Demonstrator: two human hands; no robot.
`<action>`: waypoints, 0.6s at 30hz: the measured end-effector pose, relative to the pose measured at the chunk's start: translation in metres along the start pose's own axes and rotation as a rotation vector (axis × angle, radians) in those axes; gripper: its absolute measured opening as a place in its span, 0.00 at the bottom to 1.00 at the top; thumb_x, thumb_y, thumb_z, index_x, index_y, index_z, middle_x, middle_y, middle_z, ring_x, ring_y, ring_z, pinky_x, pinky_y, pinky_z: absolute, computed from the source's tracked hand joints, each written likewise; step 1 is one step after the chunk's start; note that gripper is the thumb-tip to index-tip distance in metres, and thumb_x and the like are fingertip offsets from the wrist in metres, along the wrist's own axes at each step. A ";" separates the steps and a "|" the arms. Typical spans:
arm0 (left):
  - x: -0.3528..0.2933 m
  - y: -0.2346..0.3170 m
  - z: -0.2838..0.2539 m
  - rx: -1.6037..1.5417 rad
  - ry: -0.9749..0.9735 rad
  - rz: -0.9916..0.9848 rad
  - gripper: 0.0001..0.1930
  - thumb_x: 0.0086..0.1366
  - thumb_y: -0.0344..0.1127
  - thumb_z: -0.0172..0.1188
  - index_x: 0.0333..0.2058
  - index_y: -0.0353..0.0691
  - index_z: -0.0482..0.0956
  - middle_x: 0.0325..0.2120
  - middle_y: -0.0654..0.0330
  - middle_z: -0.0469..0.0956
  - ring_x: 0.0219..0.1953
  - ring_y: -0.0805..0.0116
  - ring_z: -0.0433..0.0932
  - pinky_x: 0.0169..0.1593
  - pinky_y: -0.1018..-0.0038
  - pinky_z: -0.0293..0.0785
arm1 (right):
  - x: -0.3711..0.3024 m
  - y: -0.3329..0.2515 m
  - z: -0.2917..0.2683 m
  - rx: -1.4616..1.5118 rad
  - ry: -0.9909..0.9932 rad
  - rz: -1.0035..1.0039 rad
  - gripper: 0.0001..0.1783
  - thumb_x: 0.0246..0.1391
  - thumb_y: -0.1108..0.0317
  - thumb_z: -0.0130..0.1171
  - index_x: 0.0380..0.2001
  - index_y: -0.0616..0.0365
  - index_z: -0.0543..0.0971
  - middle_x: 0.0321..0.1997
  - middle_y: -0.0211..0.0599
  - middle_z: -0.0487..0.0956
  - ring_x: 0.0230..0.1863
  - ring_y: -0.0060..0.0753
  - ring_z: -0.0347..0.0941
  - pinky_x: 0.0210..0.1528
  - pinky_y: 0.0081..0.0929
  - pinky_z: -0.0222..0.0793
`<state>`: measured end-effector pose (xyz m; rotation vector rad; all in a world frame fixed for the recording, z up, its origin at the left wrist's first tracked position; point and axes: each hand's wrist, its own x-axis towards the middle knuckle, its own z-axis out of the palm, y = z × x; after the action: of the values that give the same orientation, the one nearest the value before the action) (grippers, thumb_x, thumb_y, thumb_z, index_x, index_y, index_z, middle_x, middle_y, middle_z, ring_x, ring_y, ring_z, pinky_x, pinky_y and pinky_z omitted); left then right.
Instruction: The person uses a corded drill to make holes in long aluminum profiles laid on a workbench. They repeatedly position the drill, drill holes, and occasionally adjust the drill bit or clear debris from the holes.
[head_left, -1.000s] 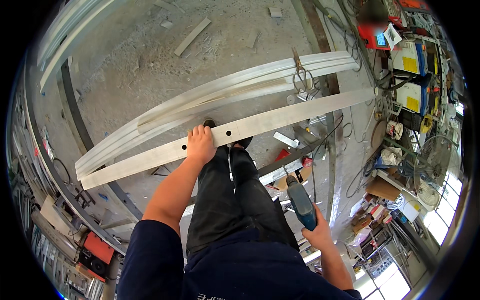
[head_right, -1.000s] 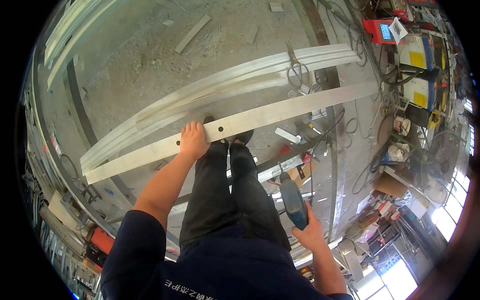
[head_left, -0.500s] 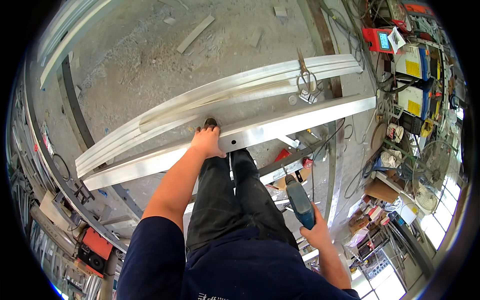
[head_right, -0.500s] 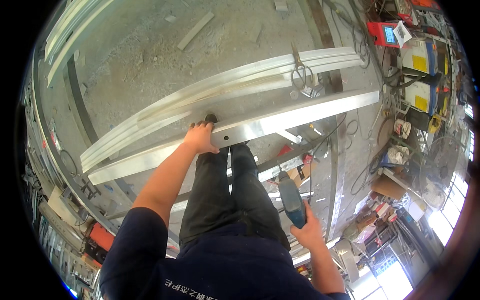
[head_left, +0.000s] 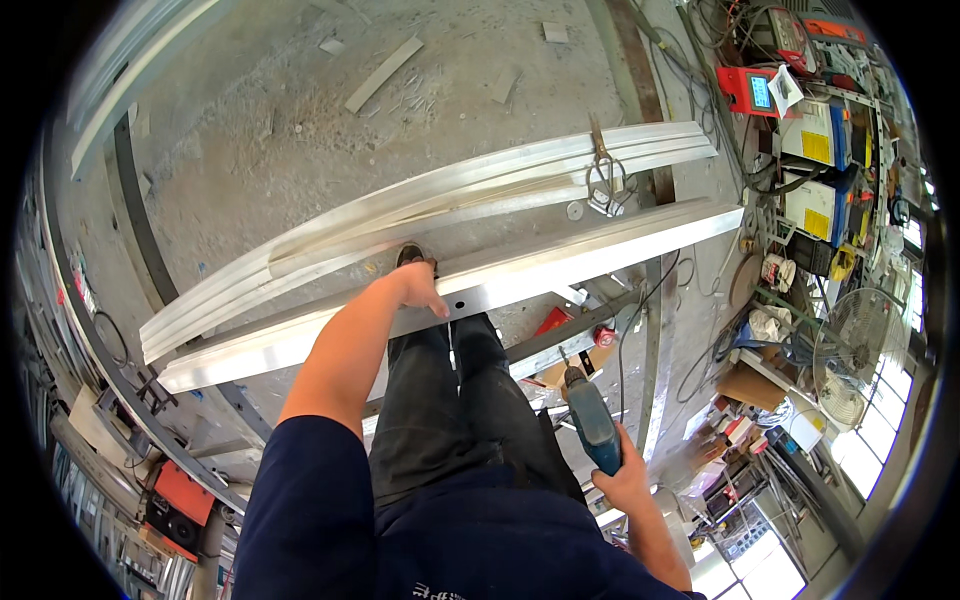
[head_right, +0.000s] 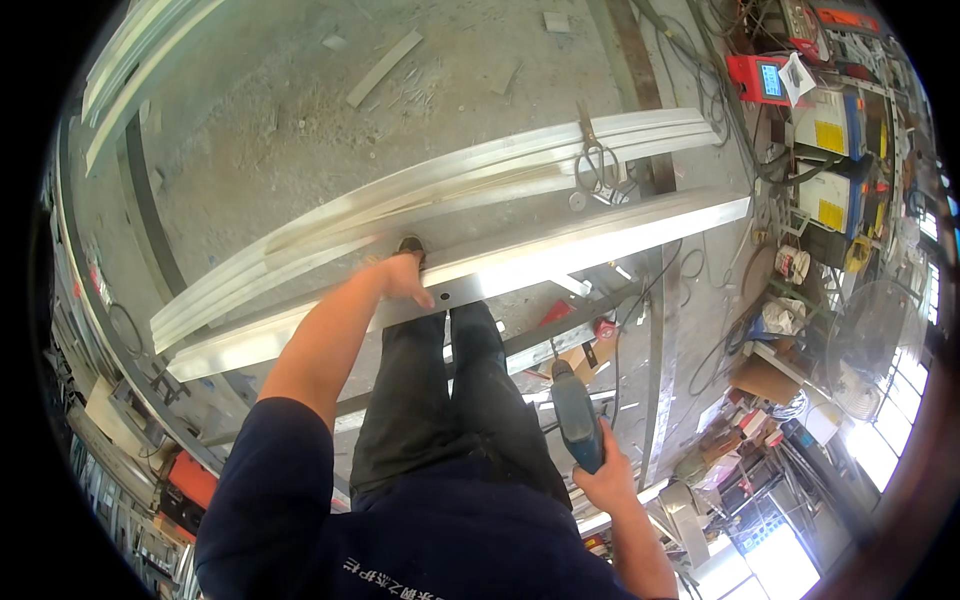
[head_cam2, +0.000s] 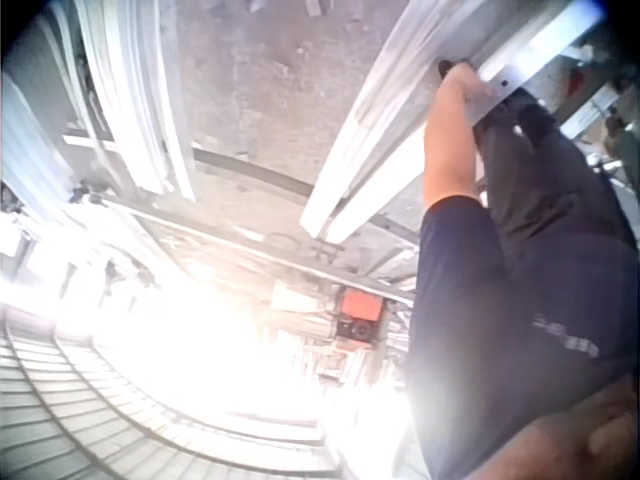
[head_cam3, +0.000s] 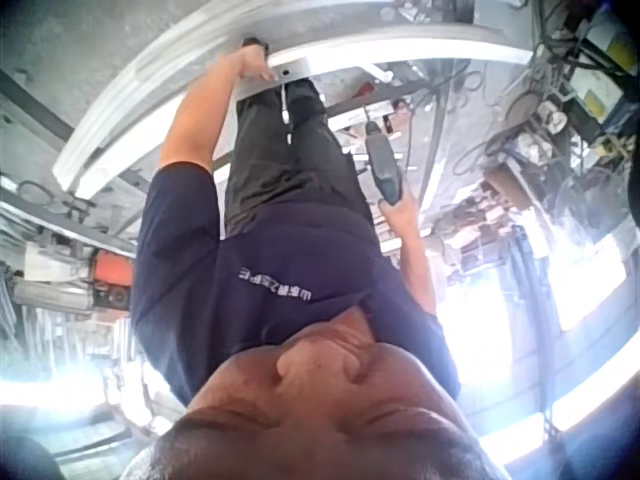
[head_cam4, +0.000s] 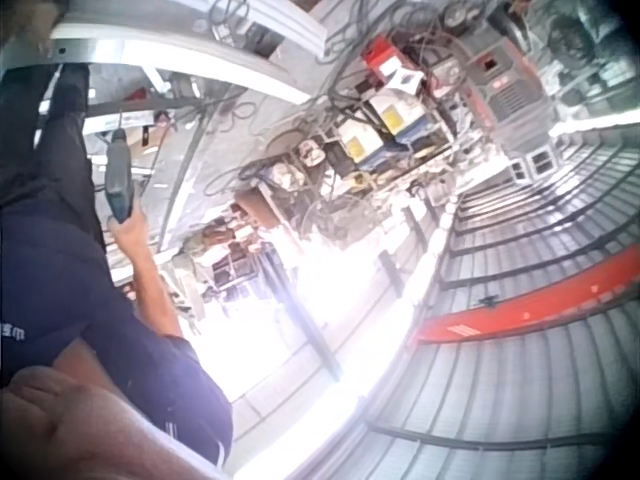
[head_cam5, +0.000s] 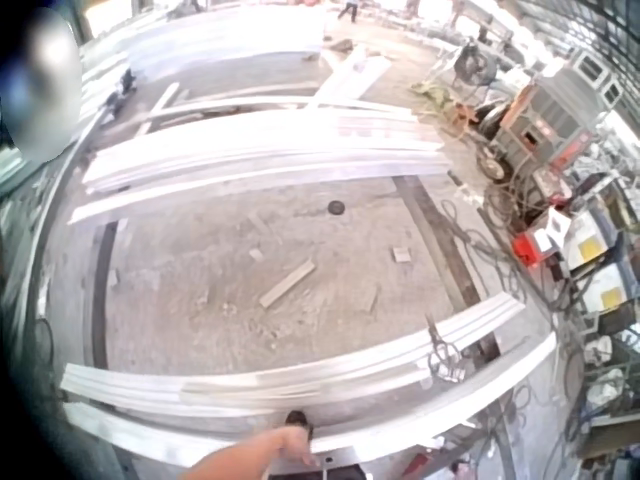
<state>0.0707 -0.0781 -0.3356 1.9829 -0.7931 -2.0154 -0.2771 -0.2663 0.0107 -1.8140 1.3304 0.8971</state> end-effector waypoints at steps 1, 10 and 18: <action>-0.005 0.005 0.005 0.067 0.081 0.004 0.57 0.40 0.53 0.79 0.65 0.27 0.62 0.61 0.40 0.70 0.63 0.44 0.70 0.64 0.53 0.69 | 0.001 -0.004 -0.002 -0.015 -0.003 0.013 0.53 0.40 0.66 0.65 0.72 0.57 0.58 0.52 0.59 0.81 0.56 0.54 0.80 0.58 0.38 0.73; -0.020 0.014 0.089 0.422 0.854 0.024 0.47 0.48 0.41 0.72 0.64 0.30 0.61 0.54 0.46 0.69 0.57 0.46 0.67 0.66 0.54 0.60 | 0.002 -0.015 -0.001 -0.020 -0.009 -0.019 0.53 0.40 0.65 0.66 0.73 0.56 0.57 0.52 0.60 0.81 0.57 0.56 0.79 0.58 0.39 0.73; -0.040 0.014 0.110 0.443 1.005 0.045 0.40 0.55 0.42 0.69 0.64 0.37 0.63 0.60 0.48 0.68 0.64 0.46 0.64 0.67 0.48 0.58 | -0.006 -0.034 -0.019 -0.053 -0.021 -0.123 0.51 0.41 0.66 0.65 0.72 0.57 0.59 0.51 0.61 0.81 0.55 0.56 0.80 0.56 0.38 0.74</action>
<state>-0.0366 -0.0450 -0.2992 2.7209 -1.0066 -0.6036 -0.2434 -0.2724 0.0303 -1.8999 1.1783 0.8898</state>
